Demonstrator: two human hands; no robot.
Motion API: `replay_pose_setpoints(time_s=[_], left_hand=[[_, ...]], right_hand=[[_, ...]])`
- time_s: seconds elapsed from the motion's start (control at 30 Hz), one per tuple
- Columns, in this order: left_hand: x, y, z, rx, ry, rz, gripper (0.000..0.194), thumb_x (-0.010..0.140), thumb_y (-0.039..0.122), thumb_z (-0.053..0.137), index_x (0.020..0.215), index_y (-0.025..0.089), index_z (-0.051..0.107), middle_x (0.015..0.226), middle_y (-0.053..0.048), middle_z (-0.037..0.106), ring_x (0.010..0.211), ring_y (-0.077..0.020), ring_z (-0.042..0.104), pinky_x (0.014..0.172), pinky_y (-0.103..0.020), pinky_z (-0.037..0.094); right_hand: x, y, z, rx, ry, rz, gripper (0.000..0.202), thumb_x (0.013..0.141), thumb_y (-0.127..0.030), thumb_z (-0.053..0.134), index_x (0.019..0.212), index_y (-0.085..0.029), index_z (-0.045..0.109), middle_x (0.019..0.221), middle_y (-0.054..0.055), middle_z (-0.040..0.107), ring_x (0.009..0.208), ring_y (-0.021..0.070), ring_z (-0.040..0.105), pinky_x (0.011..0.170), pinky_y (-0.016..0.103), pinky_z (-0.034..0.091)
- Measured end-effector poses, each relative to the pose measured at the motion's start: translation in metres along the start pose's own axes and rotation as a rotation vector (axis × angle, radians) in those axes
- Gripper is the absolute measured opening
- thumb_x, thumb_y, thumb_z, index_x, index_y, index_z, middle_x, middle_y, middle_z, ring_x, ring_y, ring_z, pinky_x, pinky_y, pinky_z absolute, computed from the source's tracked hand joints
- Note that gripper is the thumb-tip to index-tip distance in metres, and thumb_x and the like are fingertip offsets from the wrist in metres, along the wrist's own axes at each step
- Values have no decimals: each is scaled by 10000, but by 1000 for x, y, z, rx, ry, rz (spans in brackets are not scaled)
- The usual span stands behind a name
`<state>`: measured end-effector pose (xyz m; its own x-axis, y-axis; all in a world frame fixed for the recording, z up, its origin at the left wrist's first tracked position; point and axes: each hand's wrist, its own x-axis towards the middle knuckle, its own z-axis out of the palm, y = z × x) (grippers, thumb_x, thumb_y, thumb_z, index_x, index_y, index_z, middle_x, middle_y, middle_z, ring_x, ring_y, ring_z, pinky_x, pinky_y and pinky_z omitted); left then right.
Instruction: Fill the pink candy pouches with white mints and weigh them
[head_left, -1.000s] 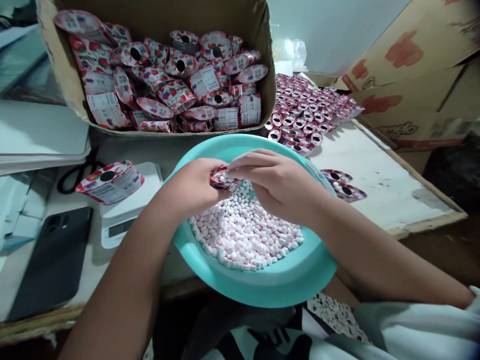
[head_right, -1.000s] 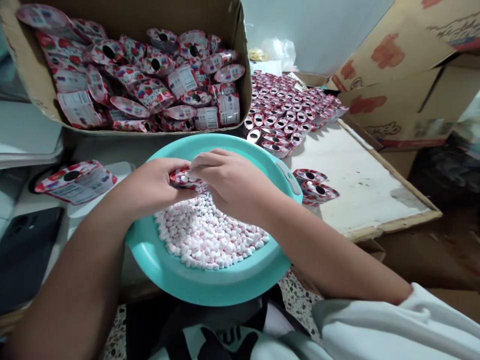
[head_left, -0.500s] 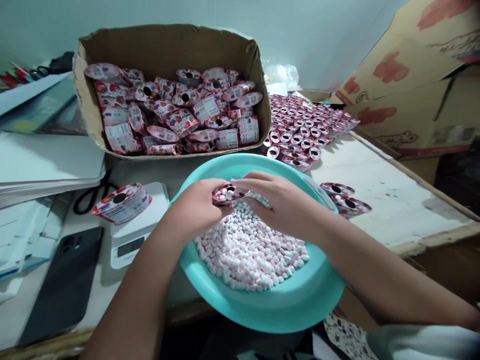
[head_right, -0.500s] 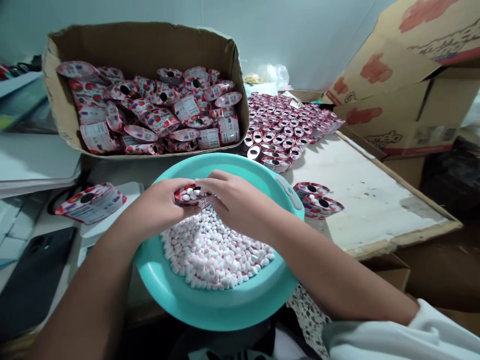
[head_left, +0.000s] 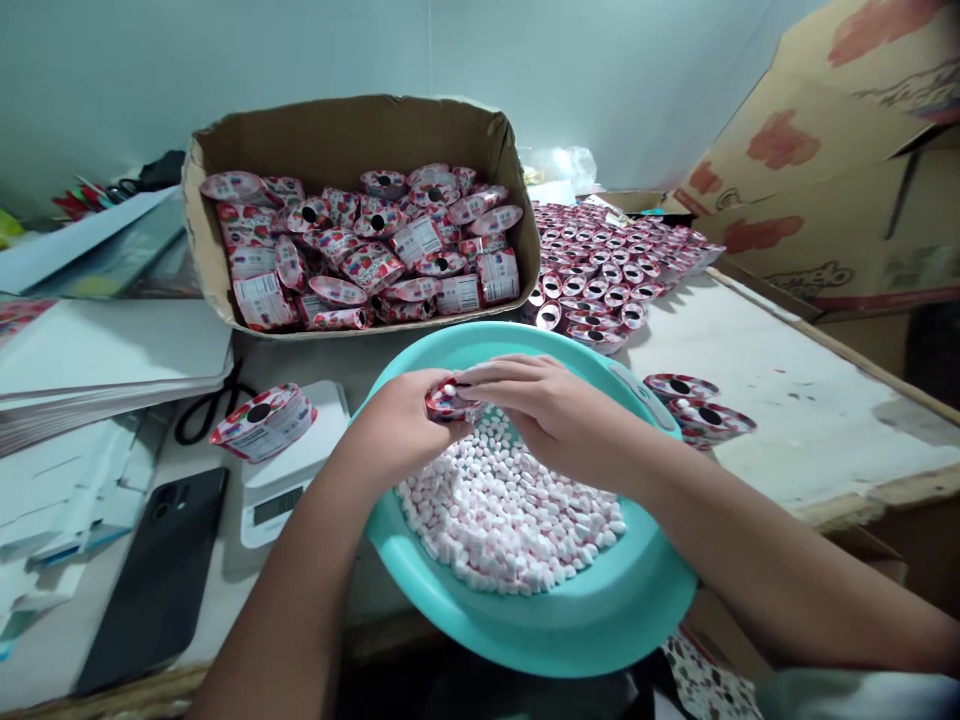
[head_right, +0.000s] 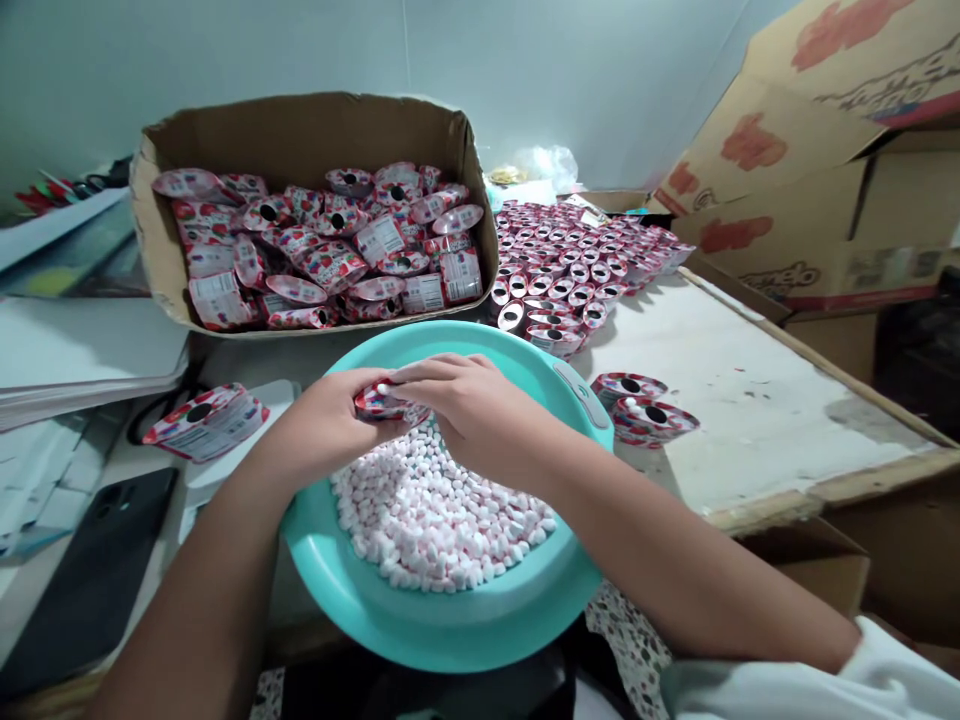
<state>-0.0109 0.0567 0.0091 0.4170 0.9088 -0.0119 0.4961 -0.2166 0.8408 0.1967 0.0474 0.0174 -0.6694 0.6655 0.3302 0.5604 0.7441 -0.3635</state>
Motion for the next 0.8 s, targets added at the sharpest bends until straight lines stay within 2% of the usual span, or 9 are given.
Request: replay_pose_setpoints(time_s=[0.2, 0.37, 0.43, 0.53, 0.6, 0.7, 0.8], left_hand=[[1, 3, 1, 26, 16, -19, 249, 778, 254, 702, 1026, 247, 727, 916, 31, 737, 846, -183, 671, 692, -255, 461], [1, 4, 1, -21, 30, 0, 310, 788, 258, 700, 1097, 261, 725, 997, 21, 747, 892, -188, 688, 732, -258, 487], [0, 4, 1, -35, 34, 1, 325, 786, 251, 702, 1110, 265, 723, 1008, 24, 748, 905, -187, 688, 745, -256, 492], [0, 4, 1, -16, 65, 0, 305, 781, 244, 703, 1085, 264, 730, 988, 33, 748, 904, -183, 683, 728, -248, 485], [-1, 3, 1, 6, 82, 7, 286, 782, 241, 700, 1065, 263, 734, 971, 36, 747, 895, -181, 681, 713, -246, 477], [-1, 4, 1, 10, 64, 10, 293, 785, 237, 698, 1075, 255, 737, 955, 31, 751, 870, -182, 683, 702, -248, 477], [-2, 5, 0, -25, 39, -2, 365, 782, 217, 702, 1144, 260, 726, 1002, 24, 758, 901, -189, 696, 725, -250, 498]], right_hand=[[-1, 4, -2, -12, 113, 102, 427, 967, -92, 373, 1250, -209, 671, 1341, 68, 662, 1252, 215, 593, 1065, 431, 480], [-1, 0, -4, -15, 59, 130, 420, 955, -179, 490, 1358, -226, 594, 1413, 82, 603, 1297, 239, 560, 1082, 424, 488], [-1, 1, -5, 1, 75, 154, 391, 942, -208, 533, 1323, -228, 617, 1378, 82, 621, 1244, 237, 597, 1043, 399, 519], [-1, 3, -7, -21, 142, 237, 273, 931, -238, 578, 1173, -200, 699, 1234, 88, 685, 1091, 226, 663, 971, 371, 551], [0, 4, -8, -52, 115, 241, 241, 930, -239, 589, 1126, -201, 723, 1189, 89, 695, 1047, 226, 668, 962, 381, 547], [-2, 2, -7, -106, 22, 164, 321, 947, -231, 557, 1239, -234, 690, 1289, 108, 639, 1142, 272, 624, 1007, 463, 517], [-5, 0, -2, -96, -75, 107, 549, 930, -238, 584, 1470, -280, 500, 1461, 127, 499, 1287, 323, 533, 1038, 529, 496]])
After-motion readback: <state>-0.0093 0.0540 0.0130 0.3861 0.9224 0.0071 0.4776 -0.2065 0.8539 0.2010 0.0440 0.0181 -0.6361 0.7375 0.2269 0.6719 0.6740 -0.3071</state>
